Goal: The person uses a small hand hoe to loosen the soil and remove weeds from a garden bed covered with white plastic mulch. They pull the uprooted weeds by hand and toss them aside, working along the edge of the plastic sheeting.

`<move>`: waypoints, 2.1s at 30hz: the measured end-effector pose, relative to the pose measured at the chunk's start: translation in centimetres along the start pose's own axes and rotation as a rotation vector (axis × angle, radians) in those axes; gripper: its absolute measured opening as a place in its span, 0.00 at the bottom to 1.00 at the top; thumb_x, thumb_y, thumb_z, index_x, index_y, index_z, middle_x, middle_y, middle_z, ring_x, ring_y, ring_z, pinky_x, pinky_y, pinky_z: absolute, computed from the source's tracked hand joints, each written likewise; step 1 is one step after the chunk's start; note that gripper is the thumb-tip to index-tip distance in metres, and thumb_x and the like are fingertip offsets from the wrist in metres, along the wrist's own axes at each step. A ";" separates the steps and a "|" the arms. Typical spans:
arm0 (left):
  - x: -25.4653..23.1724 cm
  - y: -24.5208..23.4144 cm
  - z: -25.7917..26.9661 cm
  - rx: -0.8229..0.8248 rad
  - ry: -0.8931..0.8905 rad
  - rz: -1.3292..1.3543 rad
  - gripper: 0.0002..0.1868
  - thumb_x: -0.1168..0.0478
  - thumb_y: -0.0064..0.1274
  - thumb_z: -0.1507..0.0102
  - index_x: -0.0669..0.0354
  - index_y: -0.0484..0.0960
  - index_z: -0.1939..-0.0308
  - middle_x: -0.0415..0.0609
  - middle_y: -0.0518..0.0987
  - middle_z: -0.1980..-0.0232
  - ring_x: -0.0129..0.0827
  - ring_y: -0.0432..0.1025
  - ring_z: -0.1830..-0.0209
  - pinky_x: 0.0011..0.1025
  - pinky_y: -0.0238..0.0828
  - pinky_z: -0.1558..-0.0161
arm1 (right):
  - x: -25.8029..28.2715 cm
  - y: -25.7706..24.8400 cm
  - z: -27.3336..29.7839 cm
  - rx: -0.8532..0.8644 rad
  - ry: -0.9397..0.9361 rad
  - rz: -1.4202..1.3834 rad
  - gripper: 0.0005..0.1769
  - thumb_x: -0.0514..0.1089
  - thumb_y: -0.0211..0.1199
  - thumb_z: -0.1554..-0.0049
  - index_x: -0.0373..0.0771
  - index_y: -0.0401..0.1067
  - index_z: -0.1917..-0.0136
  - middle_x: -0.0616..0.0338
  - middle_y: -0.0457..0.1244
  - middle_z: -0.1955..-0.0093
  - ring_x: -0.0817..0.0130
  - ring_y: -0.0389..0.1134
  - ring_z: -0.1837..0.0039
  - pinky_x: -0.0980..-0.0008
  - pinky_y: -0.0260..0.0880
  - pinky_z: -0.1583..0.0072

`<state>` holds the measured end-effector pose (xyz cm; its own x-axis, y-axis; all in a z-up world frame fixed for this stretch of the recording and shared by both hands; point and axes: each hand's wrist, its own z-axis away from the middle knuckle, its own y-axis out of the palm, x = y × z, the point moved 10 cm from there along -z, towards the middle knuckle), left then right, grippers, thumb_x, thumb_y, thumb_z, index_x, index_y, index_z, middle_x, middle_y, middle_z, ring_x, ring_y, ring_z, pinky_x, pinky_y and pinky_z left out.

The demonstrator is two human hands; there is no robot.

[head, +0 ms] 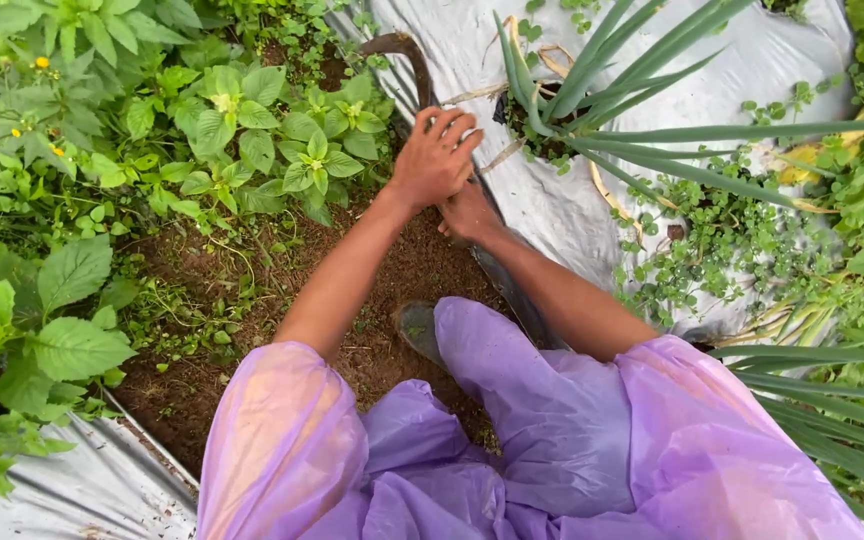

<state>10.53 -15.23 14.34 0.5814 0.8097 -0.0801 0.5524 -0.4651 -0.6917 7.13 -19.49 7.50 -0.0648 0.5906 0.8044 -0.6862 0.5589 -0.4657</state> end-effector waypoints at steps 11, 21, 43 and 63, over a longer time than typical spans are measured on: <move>-2.1 9.4 -6.7 0.786 -0.326 -0.060 0.37 0.21 0.49 0.34 0.50 0.89 0.61 0.52 0.74 0.28 0.51 0.55 0.22 0.53 0.54 0.33 | -7.3 3.0 -2.8 0.088 -0.224 0.459 0.18 0.38 0.61 0.43 0.45 0.54 0.46 0.60 0.64 0.65 0.63 0.63 0.60 0.59 0.60 0.53; -1.4 10.2 -6.4 0.453 -0.482 0.247 0.11 0.69 0.49 0.32 0.47 0.84 0.54 0.45 0.81 0.43 0.44 0.62 0.39 0.45 0.53 0.49 | -4.7 1.5 -1.3 0.086 -0.238 0.226 0.56 0.41 0.56 0.39 0.47 0.20 0.13 0.52 0.53 0.68 0.66 0.51 0.63 0.63 0.51 0.61; 2.3 4.1 -6.0 0.228 -0.581 0.632 0.11 0.75 0.55 0.33 0.66 0.88 0.48 0.60 0.81 0.41 0.49 0.76 0.40 0.40 0.73 0.28 | -2.3 -0.1 -0.4 0.054 0.116 0.079 0.34 0.57 0.44 0.31 0.26 0.52 0.26 0.51 0.68 0.72 0.59 0.75 0.71 0.54 0.80 0.59; -0.8 5.6 -5.9 0.335 -0.049 -0.056 0.03 0.65 0.63 0.34 0.57 0.90 0.57 0.54 0.82 0.44 0.44 0.72 0.43 0.44 0.69 0.43 | 0.5 -0.6 0.5 0.085 0.012 0.025 0.26 0.53 0.40 0.34 0.30 0.58 0.33 0.49 0.70 0.69 0.56 0.75 0.67 0.54 0.78 0.58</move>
<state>16.65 -20.61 14.79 0.5218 0.8506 -0.0639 0.3515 -0.2827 -0.8925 7.15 -19.87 8.37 -0.0742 0.6113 0.7879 -0.7432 0.4930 -0.4524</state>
